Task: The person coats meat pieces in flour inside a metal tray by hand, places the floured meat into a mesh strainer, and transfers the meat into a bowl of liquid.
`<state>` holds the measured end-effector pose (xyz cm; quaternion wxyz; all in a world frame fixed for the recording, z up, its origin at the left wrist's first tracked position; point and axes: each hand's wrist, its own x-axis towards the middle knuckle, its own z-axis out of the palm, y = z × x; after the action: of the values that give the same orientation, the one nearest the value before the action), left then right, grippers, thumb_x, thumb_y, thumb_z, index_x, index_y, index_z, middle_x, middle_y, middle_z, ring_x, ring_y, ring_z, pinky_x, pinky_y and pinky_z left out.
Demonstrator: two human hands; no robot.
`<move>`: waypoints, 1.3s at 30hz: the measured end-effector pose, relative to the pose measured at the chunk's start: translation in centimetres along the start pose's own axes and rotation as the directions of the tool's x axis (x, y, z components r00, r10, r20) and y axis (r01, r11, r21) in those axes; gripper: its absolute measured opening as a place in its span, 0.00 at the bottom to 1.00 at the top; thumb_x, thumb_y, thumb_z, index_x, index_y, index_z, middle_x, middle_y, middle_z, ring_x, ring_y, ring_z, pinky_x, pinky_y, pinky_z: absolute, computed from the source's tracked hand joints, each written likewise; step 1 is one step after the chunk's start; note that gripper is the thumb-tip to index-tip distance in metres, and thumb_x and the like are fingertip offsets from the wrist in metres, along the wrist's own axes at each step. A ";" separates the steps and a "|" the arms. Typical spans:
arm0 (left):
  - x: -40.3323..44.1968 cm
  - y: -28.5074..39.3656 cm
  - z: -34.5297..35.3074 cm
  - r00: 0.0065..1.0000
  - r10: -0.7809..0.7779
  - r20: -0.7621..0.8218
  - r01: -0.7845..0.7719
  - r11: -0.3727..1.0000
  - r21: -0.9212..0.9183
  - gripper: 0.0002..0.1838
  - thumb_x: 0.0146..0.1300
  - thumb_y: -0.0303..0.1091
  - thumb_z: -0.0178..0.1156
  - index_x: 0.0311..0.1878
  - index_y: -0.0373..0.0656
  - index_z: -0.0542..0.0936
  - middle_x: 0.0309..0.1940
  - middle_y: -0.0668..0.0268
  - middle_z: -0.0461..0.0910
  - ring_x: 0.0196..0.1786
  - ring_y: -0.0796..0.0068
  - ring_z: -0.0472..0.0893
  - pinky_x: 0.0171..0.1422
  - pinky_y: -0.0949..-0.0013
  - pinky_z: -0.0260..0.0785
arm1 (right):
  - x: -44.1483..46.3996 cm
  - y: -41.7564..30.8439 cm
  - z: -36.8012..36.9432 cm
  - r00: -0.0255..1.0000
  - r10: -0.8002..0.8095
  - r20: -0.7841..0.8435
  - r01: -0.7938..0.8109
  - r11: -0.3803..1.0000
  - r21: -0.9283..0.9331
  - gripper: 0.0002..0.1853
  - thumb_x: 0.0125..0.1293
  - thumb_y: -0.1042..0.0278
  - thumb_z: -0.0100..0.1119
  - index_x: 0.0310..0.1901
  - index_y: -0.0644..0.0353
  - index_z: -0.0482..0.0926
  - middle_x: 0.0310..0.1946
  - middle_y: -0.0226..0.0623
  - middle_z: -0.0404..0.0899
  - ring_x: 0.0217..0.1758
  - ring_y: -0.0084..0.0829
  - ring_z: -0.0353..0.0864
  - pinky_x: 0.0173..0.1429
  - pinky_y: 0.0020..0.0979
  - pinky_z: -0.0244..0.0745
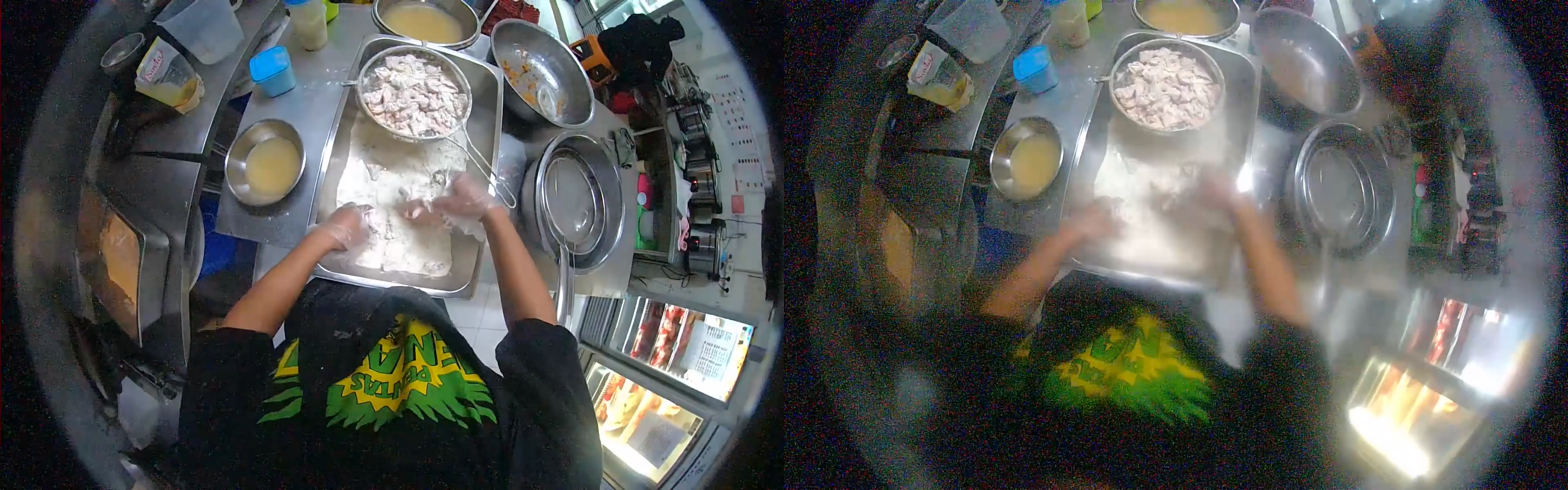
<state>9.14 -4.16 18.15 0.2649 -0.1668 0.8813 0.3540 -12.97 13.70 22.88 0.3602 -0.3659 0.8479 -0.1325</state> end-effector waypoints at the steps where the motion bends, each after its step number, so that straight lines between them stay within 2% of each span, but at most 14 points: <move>1: -0.6 0.4 -0.2 0.996 0.062 -0.071 -0.061 0.998 0.018 0.29 0.50 0.36 0.58 0.58 0.40 0.72 0.44 0.42 0.77 0.49 0.50 0.77 0.56 0.60 0.69 | 0.3 0.4 -0.2 0.997 -0.074 -0.024 0.072 0.995 -0.071 0.25 0.51 0.60 0.65 0.47 0.68 0.71 0.34 0.46 0.79 0.37 0.33 0.78 0.46 0.34 0.72; 3: -1.6 1.0 -0.7 0.983 0.120 -0.142 -0.116 0.993 0.037 0.29 0.50 0.36 0.58 0.58 0.39 0.72 0.44 0.42 0.77 0.49 0.50 0.78 0.56 0.60 0.69 | -0.6 -1.2 -1.3 0.988 -0.151 -0.037 0.144 0.979 -0.145 0.23 0.52 0.62 0.64 0.46 0.67 0.71 0.34 0.45 0.79 0.37 0.33 0.78 0.46 0.34 0.72; 6: -1.9 1.1 -0.4 0.992 0.065 -0.106 -0.068 0.997 -0.022 0.30 0.50 0.37 0.59 0.58 0.39 0.72 0.45 0.41 0.77 0.48 0.50 0.78 0.57 0.60 0.69 | -2.0 -2.8 -2.6 0.972 -0.235 0.022 0.223 0.945 0.241 0.20 0.52 0.64 0.63 0.45 0.66 0.73 0.35 0.44 0.79 0.38 0.32 0.78 0.46 0.33 0.72; 9: -0.7 0.0 0.5 0.993 0.098 -0.068 -0.097 0.995 0.017 0.31 0.48 0.36 0.59 0.58 0.38 0.71 0.44 0.40 0.76 0.48 0.50 0.78 0.57 0.60 0.68 | -0.3 -1.1 -3.0 0.981 -0.193 -0.009 0.193 0.981 -0.035 0.19 0.52 0.66 0.63 0.45 0.66 0.75 0.35 0.40 0.80 0.37 0.29 0.78 0.43 0.31 0.73; 11: -0.5 0.2 0.5 0.998 0.002 0.059 0.004 0.996 -0.094 0.31 0.48 0.37 0.59 0.59 0.39 0.71 0.45 0.41 0.77 0.49 0.50 0.78 0.57 0.60 0.69 | -2.9 -5.7 -7.6 0.981 0.089 0.172 -0.056 0.980 -0.191 0.17 0.53 0.70 0.62 0.44 0.66 0.76 0.36 0.37 0.81 0.37 0.24 0.79 0.41 0.27 0.74; 13: -0.8 -0.1 1.0 0.999 0.040 0.016 -0.039 0.996 -0.076 0.31 0.48 0.37 0.58 0.59 0.38 0.71 0.45 0.42 0.77 0.49 0.51 0.78 0.57 0.60 0.69 | -2.1 -3.0 -7.2 0.983 -0.182 0.011 0.183 0.982 -0.037 0.14 0.54 0.75 0.59 0.43 0.66 0.76 0.35 0.36 0.82 0.37 0.20 0.79 0.39 0.24 0.75; 17: -2.2 1.0 0.2 0.983 0.142 -0.120 -0.143 0.990 0.000 0.30 0.50 0.39 0.57 0.58 0.38 0.71 0.45 0.44 0.77 0.49 0.51 0.78 0.56 0.60 0.69 | -3.8 -8.2 -10.1 0.955 -0.286 -0.082 0.297 0.933 0.202 0.13 0.57 0.73 0.62 0.45 0.63 0.77 0.37 0.35 0.82 0.38 0.21 0.80 0.41 0.23 0.78; 21: -2.6 2.1 -0.4 0.992 0.081 -0.095 -0.072 0.992 0.101 0.30 0.50 0.39 0.57 0.58 0.38 0.72 0.45 0.44 0.77 0.49 0.50 0.78 0.57 0.59 0.69 | 2.8 -4.5 -4.7 0.919 -0.390 0.054 0.387 0.920 0.052 0.22 0.55 0.54 0.62 0.46 0.61 0.78 0.37 0.46 0.81 0.41 0.33 0.80 0.49 0.37 0.74; 24: -1.9 0.6 1.6 0.991 0.093 -0.098 -0.086 0.993 0.077 0.29 0.51 0.39 0.57 0.58 0.39 0.72 0.45 0.44 0.77 0.49 0.49 0.78 0.57 0.58 0.68 | 4.1 -4.2 -5.1 0.933 -0.360 -0.023 0.361 0.933 0.009 0.15 0.59 0.72 0.60 0.48 0.63 0.74 0.37 0.32 0.82 0.35 0.21 0.79 0.30 0.26 0.76; 28: -1.1 0.3 1.5 0.995 0.079 -0.053 -0.081 0.996 -0.033 0.29 0.50 0.37 0.58 0.57 0.38 0.73 0.42 0.45 0.78 0.46 0.50 0.79 0.53 0.59 0.70 | -1.8 -12.4 -14.3 0.827 -0.541 -0.153 0.552 0.833 0.039 0.14 0.56 0.71 0.60 0.44 0.65 0.76 0.38 0.34 0.82 0.33 0.21 0.78 0.39 0.27 0.76; 30: -1.0 0.2 1.6 0.996 0.073 -0.057 -0.077 0.995 -0.062 0.28 0.50 0.37 0.58 0.56 0.38 0.73 0.41 0.44 0.79 0.45 0.50 0.79 0.52 0.59 0.71 | -1.7 -14.6 -17.0 0.949 -0.301 -0.091 0.311 0.943 0.119 0.10 0.56 0.67 0.62 0.38 0.61 0.77 0.34 0.32 0.81 0.30 0.20 0.75 0.33 0.24 0.73; 33: -0.8 0.1 1.5 0.996 0.062 0.067 -0.065 0.996 0.055 0.25 0.49 0.36 0.58 0.53 0.37 0.75 0.38 0.44 0.79 0.43 0.50 0.80 0.50 0.59 0.72 | 4.5 -13.1 -19.6 0.714 -0.685 -0.141 0.627 0.717 -0.304 0.12 0.56 0.64 0.64 0.38 0.60 0.76 0.32 0.31 0.80 0.30 0.19 0.74 0.34 0.23 0.72; 38: -1.7 0.8 0.9 0.993 0.107 -0.052 -0.109 0.994 -0.029 0.22 0.49 0.36 0.59 0.47 0.35 0.77 0.38 0.43 0.79 0.43 0.50 0.80 0.50 0.57 0.71 | 7.8 -15.7 -19.7 0.891 -0.406 -0.204 0.430 0.898 0.091 0.14 0.57 0.61 0.64 0.39 0.61 0.76 0.30 0.30 0.77 0.35 0.23 0.75 0.40 0.26 0.73; 39: -0.2 -0.6 2.5 0.984 0.165 -0.061 -0.160 0.984 0.073 0.22 0.49 0.37 0.59 0.48 0.36 0.77 0.38 0.44 0.79 0.43 0.49 0.80 0.51 0.58 0.71 | 9.3 -15.4 -19.6 0.886 -0.424 -0.186 0.415 0.905 -0.088 0.15 0.57 0.59 0.63 0.39 0.62 0.76 0.32 0.31 0.78 0.35 0.25 0.76 0.41 0.28 0.73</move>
<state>10.44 -2.78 16.37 0.2107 -0.0969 0.9120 0.3384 -23.12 -4.47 39.47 0.2273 -0.5334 0.7834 -0.2241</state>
